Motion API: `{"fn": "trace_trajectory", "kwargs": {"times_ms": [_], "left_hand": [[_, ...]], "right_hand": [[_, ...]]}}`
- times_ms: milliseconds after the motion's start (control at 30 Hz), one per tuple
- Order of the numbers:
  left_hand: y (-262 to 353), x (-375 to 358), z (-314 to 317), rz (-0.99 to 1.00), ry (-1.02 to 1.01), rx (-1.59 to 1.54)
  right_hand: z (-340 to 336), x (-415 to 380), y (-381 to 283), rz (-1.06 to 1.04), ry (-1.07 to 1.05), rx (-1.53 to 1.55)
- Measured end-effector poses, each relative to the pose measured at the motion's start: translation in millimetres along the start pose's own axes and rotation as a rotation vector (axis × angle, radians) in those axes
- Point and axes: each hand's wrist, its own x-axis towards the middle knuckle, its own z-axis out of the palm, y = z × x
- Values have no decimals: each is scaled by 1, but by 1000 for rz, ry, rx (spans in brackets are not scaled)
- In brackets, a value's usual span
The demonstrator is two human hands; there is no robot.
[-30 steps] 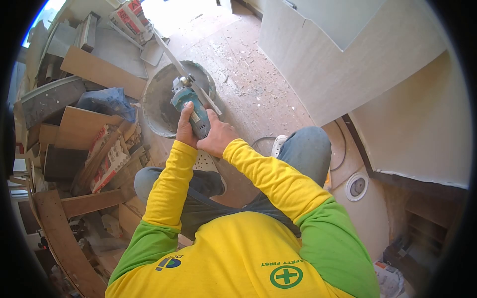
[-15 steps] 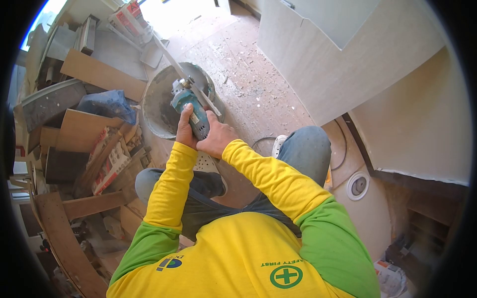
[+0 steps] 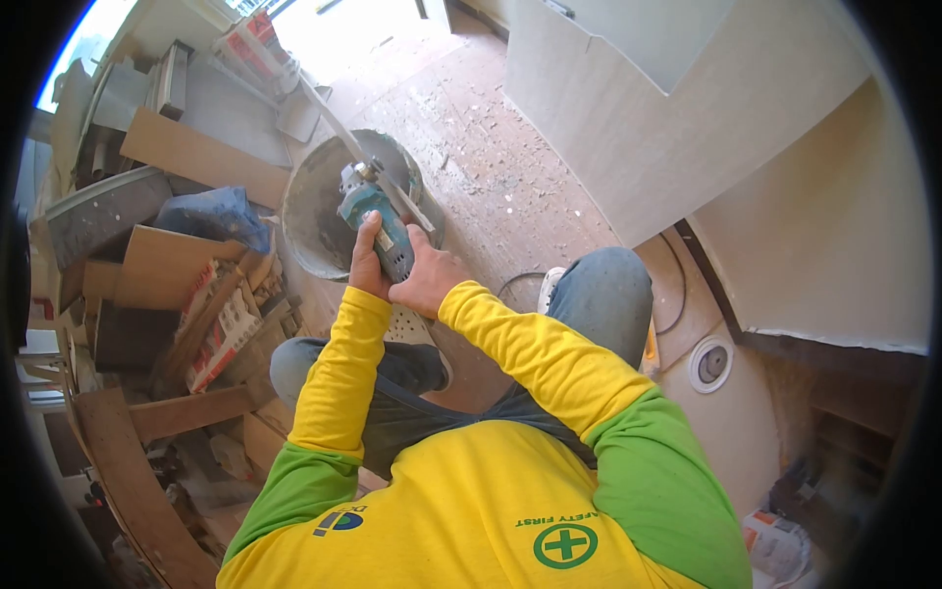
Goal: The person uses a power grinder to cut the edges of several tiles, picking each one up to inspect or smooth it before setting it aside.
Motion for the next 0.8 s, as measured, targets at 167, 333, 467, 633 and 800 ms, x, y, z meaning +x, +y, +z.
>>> {"fn": "trace_trajectory", "kwargs": {"times_ms": [167, 333, 467, 633, 800], "left_hand": [[8, -1, 8, 12, 15, 3], [24, 9, 5, 107, 17, 82], [34, 4, 5, 172, 24, 90], [38, 5, -1, 190, 22, 155], [30, 13, -2, 164, 64, 105]], "right_hand": [[1, 0, -8, 1, 14, -22], [-7, 5, -19, -87, 5, -27], [-5, 9, -20, -160, -9, 19], [-6, 12, -20, -163, -53, 59], [-10, 12, -20, -103, -56, 44]]}}
